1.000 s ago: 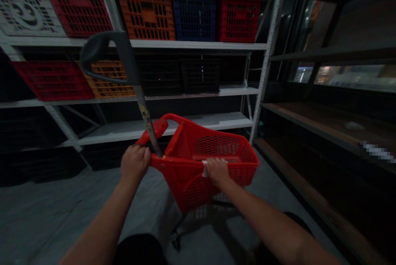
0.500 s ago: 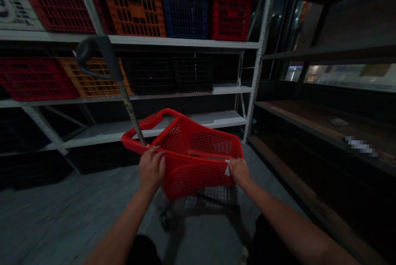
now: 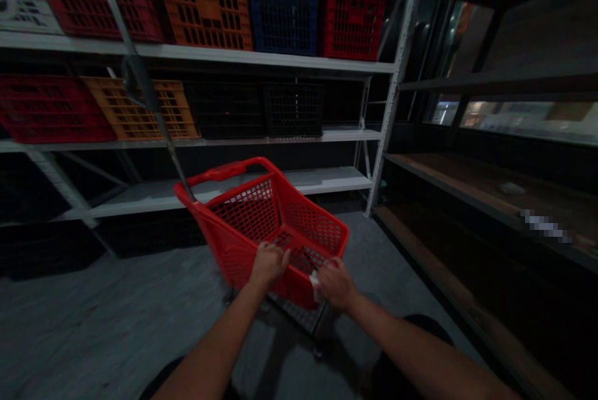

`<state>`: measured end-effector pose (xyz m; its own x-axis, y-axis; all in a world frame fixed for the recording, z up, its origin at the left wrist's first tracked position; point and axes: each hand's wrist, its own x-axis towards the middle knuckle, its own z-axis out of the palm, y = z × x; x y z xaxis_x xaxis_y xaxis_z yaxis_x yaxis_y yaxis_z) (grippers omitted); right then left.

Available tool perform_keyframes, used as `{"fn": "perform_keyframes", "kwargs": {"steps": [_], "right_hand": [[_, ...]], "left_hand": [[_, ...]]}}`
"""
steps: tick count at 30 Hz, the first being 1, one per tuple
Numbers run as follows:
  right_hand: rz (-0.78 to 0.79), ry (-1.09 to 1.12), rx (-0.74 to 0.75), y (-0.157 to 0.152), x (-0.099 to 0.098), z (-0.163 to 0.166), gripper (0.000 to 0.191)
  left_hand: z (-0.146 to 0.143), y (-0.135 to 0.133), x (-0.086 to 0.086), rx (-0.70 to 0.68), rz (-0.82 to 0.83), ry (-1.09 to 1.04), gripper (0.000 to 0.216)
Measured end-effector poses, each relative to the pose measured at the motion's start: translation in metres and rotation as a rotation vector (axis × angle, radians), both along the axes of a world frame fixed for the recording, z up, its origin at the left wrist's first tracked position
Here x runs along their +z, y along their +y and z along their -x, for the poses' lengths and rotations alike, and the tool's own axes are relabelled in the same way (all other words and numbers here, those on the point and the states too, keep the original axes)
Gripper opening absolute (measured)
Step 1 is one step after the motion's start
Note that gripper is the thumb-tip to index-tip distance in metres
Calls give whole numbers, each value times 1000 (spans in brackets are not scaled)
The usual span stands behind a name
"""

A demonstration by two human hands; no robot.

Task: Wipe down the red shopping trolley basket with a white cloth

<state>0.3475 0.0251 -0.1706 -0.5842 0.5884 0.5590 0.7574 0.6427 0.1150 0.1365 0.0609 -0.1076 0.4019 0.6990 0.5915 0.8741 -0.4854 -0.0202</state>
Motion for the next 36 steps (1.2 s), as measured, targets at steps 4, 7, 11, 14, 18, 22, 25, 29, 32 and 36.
{"fn": "perform_keyframes", "kwargs": {"steps": [4, 7, 11, 14, 18, 22, 25, 29, 32, 36], "right_hand": [[75, -144, 115, 31, 23, -48, 25], [108, -101, -6, 53, 41, -71, 26], [88, 120, -141, 38, 34, -46, 29], [60, 202, -141, -1, 14, 5, 30], [37, 334, -153, -41, 0, 53, 24], [40, 205, -64, -31, 8, 30, 23], [73, 133, -68, -6, 21, -9, 23], [117, 206, -215, 6, 31, -27, 26], [136, 276, -257, -11, 27, -5, 29], [189, 266, -243, -43, 26, 42, 27]], "left_hand": [[22, -11, 1, -38, -14, 17, 44], [25, -18, 1, -18, -40, 23, 44], [23, -21, 0, 41, -48, 3, 46], [20, -20, -1, 62, -43, -18, 46], [19, -22, 0, 56, -21, -24, 45], [23, -28, 5, -9, 11, 5, 43], [22, -31, 5, -38, 22, 14, 41], [16, -32, 1, 6, 11, -15, 43], [11, -32, -2, 46, 7, -38, 43], [11, -32, -3, 57, 22, -42, 44]]}}
